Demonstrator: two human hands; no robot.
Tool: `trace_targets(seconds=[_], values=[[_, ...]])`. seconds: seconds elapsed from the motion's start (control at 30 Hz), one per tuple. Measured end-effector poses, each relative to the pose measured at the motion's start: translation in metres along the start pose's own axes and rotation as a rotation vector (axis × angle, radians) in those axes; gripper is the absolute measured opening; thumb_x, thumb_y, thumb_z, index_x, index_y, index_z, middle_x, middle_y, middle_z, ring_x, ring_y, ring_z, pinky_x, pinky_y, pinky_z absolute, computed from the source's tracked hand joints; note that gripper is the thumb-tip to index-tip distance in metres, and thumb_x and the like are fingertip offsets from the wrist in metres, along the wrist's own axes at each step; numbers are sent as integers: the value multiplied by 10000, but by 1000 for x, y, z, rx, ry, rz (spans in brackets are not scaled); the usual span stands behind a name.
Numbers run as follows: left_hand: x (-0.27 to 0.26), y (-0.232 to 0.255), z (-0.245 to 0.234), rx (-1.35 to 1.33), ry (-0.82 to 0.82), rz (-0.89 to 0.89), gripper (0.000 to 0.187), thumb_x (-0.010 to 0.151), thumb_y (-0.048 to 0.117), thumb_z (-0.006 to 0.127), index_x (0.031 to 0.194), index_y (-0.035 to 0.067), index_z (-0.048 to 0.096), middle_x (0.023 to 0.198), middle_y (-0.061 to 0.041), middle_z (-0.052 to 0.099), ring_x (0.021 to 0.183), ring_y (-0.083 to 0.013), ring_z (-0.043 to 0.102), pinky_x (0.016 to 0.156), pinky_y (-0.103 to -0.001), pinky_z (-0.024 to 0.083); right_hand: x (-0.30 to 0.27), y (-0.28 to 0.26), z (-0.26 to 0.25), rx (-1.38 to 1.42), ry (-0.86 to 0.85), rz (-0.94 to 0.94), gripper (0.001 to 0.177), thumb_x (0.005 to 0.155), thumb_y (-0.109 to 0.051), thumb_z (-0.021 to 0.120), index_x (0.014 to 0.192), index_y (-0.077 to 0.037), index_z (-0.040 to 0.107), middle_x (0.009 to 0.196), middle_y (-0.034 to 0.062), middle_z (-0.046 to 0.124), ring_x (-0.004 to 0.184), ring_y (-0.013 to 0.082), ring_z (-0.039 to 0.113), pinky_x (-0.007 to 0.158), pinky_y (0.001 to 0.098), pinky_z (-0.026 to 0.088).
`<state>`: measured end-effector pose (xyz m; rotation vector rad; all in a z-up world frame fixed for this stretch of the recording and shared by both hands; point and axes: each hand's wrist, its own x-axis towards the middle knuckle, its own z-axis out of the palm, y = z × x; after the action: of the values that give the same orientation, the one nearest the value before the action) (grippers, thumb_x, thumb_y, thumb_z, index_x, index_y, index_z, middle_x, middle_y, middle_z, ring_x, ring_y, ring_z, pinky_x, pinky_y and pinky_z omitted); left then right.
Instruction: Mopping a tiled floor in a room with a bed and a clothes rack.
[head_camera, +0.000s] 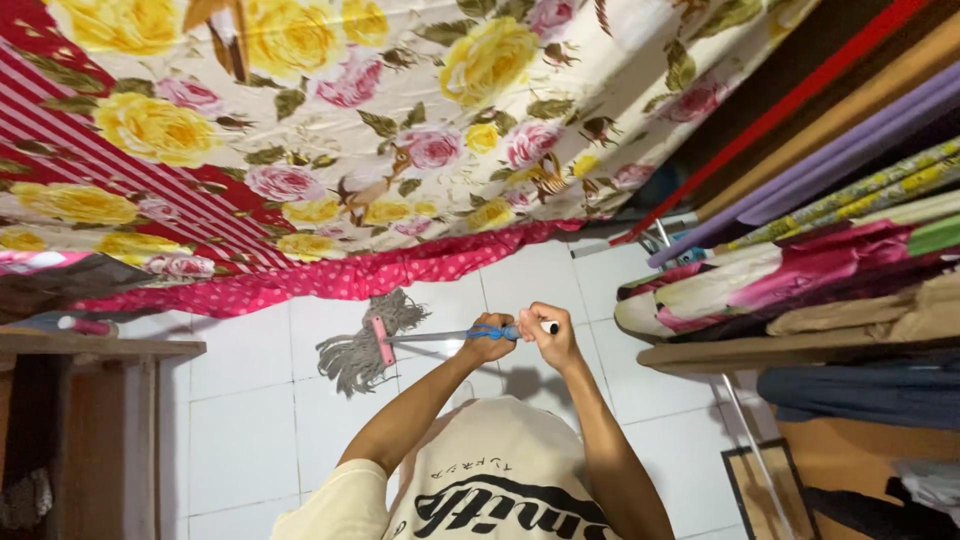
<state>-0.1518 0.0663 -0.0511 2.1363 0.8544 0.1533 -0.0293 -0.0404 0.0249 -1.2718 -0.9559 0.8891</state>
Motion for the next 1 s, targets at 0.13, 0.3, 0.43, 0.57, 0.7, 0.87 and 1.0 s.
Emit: trace_targets(seconds=[0.13, 0.3, 0.43, 0.57, 0.7, 0.87, 1.0], values=[[1, 59, 18, -85, 5, 59, 202, 880, 224, 610, 832, 71, 732, 811, -229, 715, 839, -447, 675, 814, -542, 526, -23, -39, -38, -72, 26, -34, 394, 1012, -129, 606, 644, -21, 519, 593, 32, 546, 571, 105, 505, 578, 283, 457], [31, 82, 94, -37, 11, 348, 193, 870, 233, 628, 867, 66, 724, 862, -201, 731, 860, -400, 719, 855, -488, 559, -53, -113, -66, -275, 153, -11, 328, 978, -134, 634, 684, -4, 565, 613, 8, 566, 589, 93, 511, 568, 277, 429], [45, 116, 128, -149, -31, 593, 215, 852, 236, 635, 994, 91, 705, 953, -185, 739, 910, -380, 709, 844, -486, 541, -73, -106, -99, -403, 174, -194, 319, 987, -135, 649, 722, 8, 542, 636, 20, 484, 650, 82, 460, 625, 267, 446], [63, 121, 173, -125, -94, 533, 233, 898, 299, 629, 999, 95, 680, 1015, -175, 724, 950, -359, 698, 838, -506, 540, -78, -112, -114, -439, 179, -189, 314, 984, -154, 660, 739, 10, 553, 647, 20, 490, 667, 69, 460, 624, 269, 449], [58, 156, 169, 41, -19, 508, 256, 844, 331, 653, 996, 130, 702, 1052, -138, 737, 979, -367, 686, 842, -659, 439, -82, -93, -139, -462, 126, -79, 322, 980, -170, 670, 731, 0, 555, 625, 19, 493, 623, 82, 424, 561, 292, 399], [54, 167, 163, 38, -113, 505, 270, 836, 336, 659, 1013, 140, 712, 1047, -126, 756, 987, -359, 701, 861, -616, 470, -96, -107, -146, -463, 126, -164, 255, 972, -165, 665, 779, -14, 598, 648, -1, 524, 628, 71, 449, 561, 272, 407], [42, 184, 143, -20, -209, 547, 210, 894, 271, 645, 1001, 98, 699, 979, -171, 743, 954, -372, 710, 874, -478, 560, -107, -101, -156, -426, 134, -183, 269, 973, -176, 674, 763, -32, 590, 672, -12, 533, 651, 68, 454, 573, 262, 402]])
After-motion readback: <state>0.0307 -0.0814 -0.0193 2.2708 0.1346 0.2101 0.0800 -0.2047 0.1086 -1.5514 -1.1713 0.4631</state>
